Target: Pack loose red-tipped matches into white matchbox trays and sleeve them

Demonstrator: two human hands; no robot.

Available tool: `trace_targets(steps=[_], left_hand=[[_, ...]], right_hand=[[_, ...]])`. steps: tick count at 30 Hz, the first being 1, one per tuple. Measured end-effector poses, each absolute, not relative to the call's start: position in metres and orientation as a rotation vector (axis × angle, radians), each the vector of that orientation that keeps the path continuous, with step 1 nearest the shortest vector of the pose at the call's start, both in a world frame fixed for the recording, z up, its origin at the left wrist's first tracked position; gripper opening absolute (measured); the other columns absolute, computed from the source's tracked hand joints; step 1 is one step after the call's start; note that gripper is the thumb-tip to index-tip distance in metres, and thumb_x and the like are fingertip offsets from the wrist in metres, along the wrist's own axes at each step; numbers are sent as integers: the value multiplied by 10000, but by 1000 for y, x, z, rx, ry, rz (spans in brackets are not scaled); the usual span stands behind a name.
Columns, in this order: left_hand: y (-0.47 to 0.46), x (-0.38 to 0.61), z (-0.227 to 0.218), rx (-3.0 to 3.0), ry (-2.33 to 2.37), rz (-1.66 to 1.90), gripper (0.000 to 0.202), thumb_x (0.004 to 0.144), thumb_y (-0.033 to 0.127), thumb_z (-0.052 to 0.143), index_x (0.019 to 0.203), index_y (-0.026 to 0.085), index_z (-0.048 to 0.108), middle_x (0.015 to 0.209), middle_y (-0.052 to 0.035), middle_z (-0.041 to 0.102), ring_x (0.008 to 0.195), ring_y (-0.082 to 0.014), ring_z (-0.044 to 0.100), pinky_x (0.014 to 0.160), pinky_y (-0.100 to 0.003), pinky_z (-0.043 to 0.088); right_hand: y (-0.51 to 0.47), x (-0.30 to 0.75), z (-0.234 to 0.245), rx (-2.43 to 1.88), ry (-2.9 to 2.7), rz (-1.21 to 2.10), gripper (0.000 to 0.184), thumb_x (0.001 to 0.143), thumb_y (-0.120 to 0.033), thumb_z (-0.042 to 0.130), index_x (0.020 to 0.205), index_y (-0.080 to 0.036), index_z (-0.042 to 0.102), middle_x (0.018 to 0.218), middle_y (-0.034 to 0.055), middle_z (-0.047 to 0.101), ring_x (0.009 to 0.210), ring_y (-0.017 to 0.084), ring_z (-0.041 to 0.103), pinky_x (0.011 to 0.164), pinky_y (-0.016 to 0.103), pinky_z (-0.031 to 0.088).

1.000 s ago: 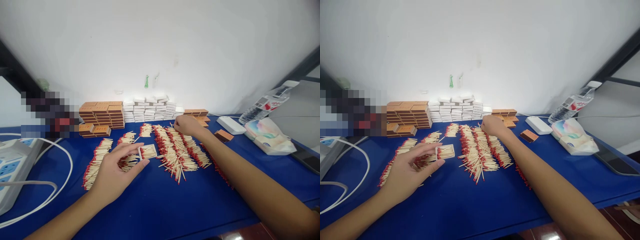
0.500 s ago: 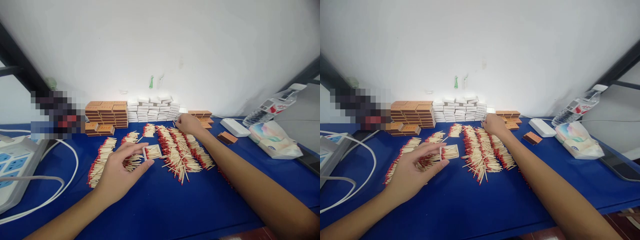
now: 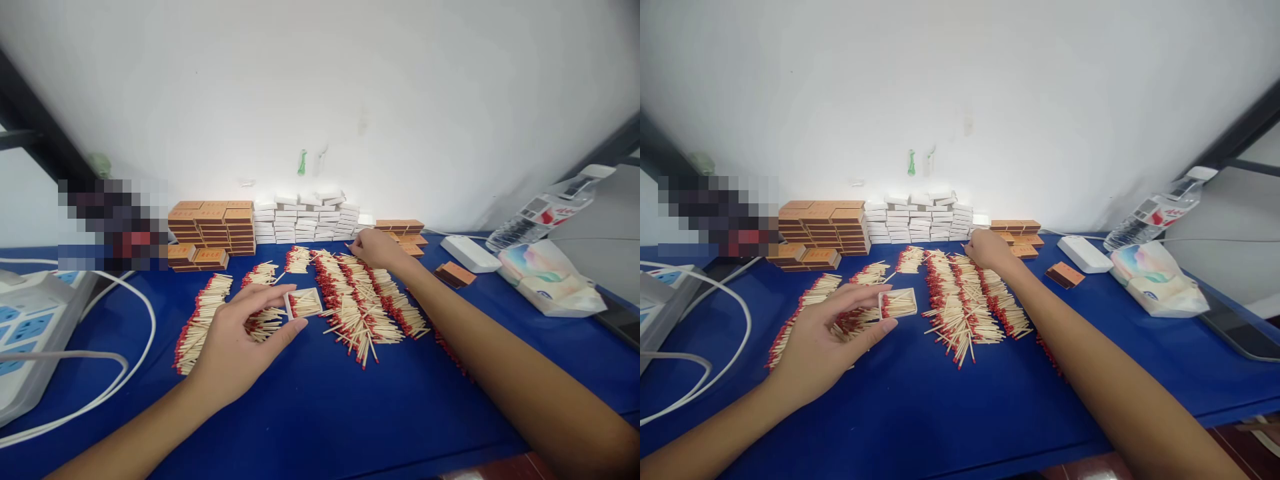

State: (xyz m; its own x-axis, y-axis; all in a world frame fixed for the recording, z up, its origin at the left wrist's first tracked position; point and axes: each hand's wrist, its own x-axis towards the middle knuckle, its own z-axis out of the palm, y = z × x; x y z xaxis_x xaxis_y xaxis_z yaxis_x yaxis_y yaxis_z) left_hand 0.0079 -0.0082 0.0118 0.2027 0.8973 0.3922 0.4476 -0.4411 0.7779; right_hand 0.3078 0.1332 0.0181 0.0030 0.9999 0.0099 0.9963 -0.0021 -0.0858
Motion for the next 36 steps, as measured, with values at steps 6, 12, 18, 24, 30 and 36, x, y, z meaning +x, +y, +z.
trace_targets(steps=[6, 12, 18, 24, 30, 36], left_hand=[[-8, 6, 12, 1970, 1243, 1171, 370, 851, 449, 828, 1182, 287, 795, 1118, -45, 769, 910, -188, 754, 880, -313, 637], [-8, 8, 13, 1932, 1253, 1159, 366, 854, 439, 829, 1185, 288, 796, 1096, -45, 774, 937, -196, 754, 883, -313, 639], [-8, 8, 11, 1897, 1243, 1154, 393, 854, 447, 832, 1214, 297, 790, 1165, -48, 777, 969, -203, 757, 902, -315, 639], [-10, 8, 12, 1880, 1213, 1155, 366, 857, 440, 832, 1191, 292, 798, 1139, -48, 776, 961, -197, 754, 841, -281, 649], [-9, 9, 12, 1885, 1198, 1155, 367, 860, 427, 832, 1195, 280, 797, 1139, -58, 776, 946, -205, 763, 887, -319, 656], [-10, 9, 12, 1858, 1198, 1163, 364, 855, 428, 835, 1189, 286, 801, 1172, -57, 778, 1001, -219, 776, 891, -307, 654]], right_hand=[[126, 313, 28, -2059, -2263, 168, 351, 1007, -249, 534, 663, -189, 574, 639, 53, 590, 568, 143, 431, 593, 326, 281], [71, 286, 61, -1420, -2280, 551, 291, 1035, -474, 562, 930, -212, 631, 803, 33, 658, 666, 153, 516, 597, 298, 369], [19, 246, 75, -1076, -2523, 540, 219, 1074, -377, 547, 945, -215, 619, 928, 23, 665, 770, 148, 553, 679, 293, 393], [17, 243, 67, -1039, -2591, 405, 210, 1106, -351, 511, 1010, -204, 626, 1017, 32, 659, 804, 146, 567, 699, 295, 380], [16, 244, 69, -1011, -2587, 447, 166, 1087, -309, 552, 1015, -201, 656, 1031, 43, 671, 828, 151, 588, 694, 292, 389], [13, 240, 71, -1049, -2587, 495, 180, 1094, -309, 535, 1009, -199, 650, 1028, 48, 669, 825, 162, 592, 695, 297, 394]])
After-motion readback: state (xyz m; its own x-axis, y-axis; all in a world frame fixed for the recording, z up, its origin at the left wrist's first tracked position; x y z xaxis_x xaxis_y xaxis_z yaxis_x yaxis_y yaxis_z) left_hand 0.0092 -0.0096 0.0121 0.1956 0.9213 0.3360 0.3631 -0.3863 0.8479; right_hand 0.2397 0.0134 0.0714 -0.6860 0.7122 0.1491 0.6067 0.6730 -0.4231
